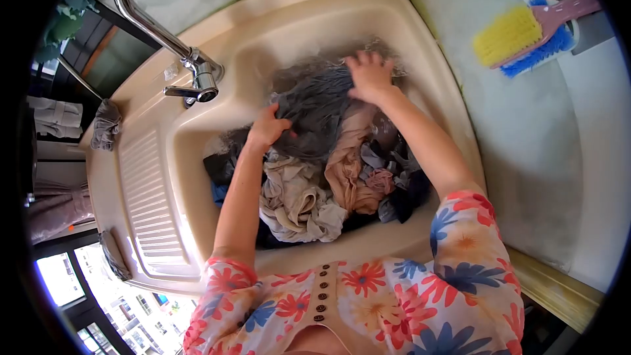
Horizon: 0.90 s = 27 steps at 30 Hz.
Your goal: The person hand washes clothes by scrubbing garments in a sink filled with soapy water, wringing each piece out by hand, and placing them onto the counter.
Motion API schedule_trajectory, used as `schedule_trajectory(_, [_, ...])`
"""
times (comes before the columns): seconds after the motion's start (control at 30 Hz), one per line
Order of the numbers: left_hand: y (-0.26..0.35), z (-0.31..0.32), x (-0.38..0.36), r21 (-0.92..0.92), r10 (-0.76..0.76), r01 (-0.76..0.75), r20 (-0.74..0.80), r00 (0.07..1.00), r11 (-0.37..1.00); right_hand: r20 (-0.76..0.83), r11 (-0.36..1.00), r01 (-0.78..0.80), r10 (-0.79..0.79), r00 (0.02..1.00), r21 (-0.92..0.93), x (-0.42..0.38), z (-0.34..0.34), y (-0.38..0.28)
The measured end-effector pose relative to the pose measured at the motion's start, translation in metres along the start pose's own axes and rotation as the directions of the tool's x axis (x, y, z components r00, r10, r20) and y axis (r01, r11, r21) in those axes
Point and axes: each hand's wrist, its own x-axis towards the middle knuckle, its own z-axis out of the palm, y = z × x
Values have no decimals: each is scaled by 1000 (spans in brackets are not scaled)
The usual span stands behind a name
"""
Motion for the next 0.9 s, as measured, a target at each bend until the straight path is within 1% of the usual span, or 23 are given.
schedule_trajectory(0.03, [6, -5, 1, 203, 41, -43, 14, 999, 978, 2, 977, 187, -188, 982, 102, -7, -10, -12])
schedule_trajectory(0.07, [19, -5, 1, 273, 118, -135, 80, 990, 953, -17, 908, 365, -369, 929, 206, -11, -17, -31])
schedule_trajectory(0.1, [35, -4, -2, 340, 184, -225, 149, 972, 913, -67, 736, 474, -509, 858, 483, -14, -7, -47])
schedule_trajectory(0.13, [56, -3, -10, 402, 237, -312, 224, 945, 861, -219, 624, 464, -430, 876, 629, -21, 9, -66])
schedule_trajectory(0.17, [100, -5, -37, 276, 157, -226, 250, 955, 934, -113, 578, 353, -409, 906, 736, -19, 4, -66])
schedule_trajectory(0.2, [97, -11, -34, 319, 192, -246, 190, 963, 915, -1, 521, 226, -397, 918, 823, -15, 0, -66])
schedule_trajectory(0.27, [83, -28, -19, 404, 260, -269, 80, 962, 874, -55, 614, 361, -459, 887, 702, 7, 22, -42])
schedule_trajectory(0.3, [74, -27, -11, 446, 390, -321, -70, 918, 836, -45, 618, 245, -321, 946, 747, 27, 36, -14])
schedule_trajectory(0.33, [54, -19, -1, 535, 423, -309, -101, 900, 786, -26, 617, 135, -182, 983, 775, 43, 47, 9])
schedule_trajectory(0.4, [5, 8, 23, 710, 499, -258, -150, 853, 656, -10, 809, -121, 155, 988, 575, 27, 65, -4])
schedule_trajectory(0.43, [-17, 26, 29, 727, 458, -208, -163, 874, 654, -43, 848, -262, 316, 948, 461, 18, 77, -11])
schedule_trajectory(0.53, [-21, 37, 34, 732, 196, -56, -107, 975, 679, 135, 939, -3, -47, 990, 344, -5, 109, -2])
schedule_trajectory(0.57, [-20, 37, 34, 733, 78, -3, -68, 995, 680, 49, 953, 39, -56, 997, 301, -10, 110, 11])
schedule_trajectory(0.6, [-27, 29, 36, 357, 61, -23, -96, 993, 934, 248, 879, -187, 81, 965, 440, -6, 100, 11])
schedule_trajectory(0.63, [-36, 14, 40, -89, 38, -48, -115, 993, 995, 450, 747, -416, 175, 876, 518, 3, 86, 13])
schedule_trajectory(0.67, [-39, 7, 43, -517, 13, -73, -119, 993, 853, 418, 783, -364, 147, 896, 505, 3, 77, 4])
schedule_trajectory(0.7, [-27, 10, 37, -798, -26, -19, -43, 999, 602, 385, 816, -311, 119, 915, 487, 3, 69, -5])
schedule_trajectory(0.73, [-14, 17, 28, -828, -74, 23, -23, 997, 560, 137, 950, 30, -76, 988, 310, -9, 64, -32])
schedule_trajectory(0.77, [-3, 25, 19, -854, -122, 63, 0, 993, 517, -37, 857, 252, -265, 964, 450, -37, 18, -61])
schedule_trajectory(0.8, [2, 30, 16, -874, -172, 104, 23, 985, 475, -140, 761, 458, -447, 884, 459, -53, 4, -81])
schedule_trajectory(0.83, [-56, 24, 52, -911, 309, 385, 412, 857, 146, -356, 625, 581, -459, 814, 522, -69, 2, -105])
schedule_trajectory(0.87, [-55, 27, 52, -944, 273, 294, 325, 906, 147, -561, 473, 700, -422, 713, 535, -78, 0, -124])
schedule_trajectory(0.9, [-55, 36, 52, -968, 236, 197, 230, 944, 153, -558, 453, 724, -462, 689, 520, -78, -5, -134])
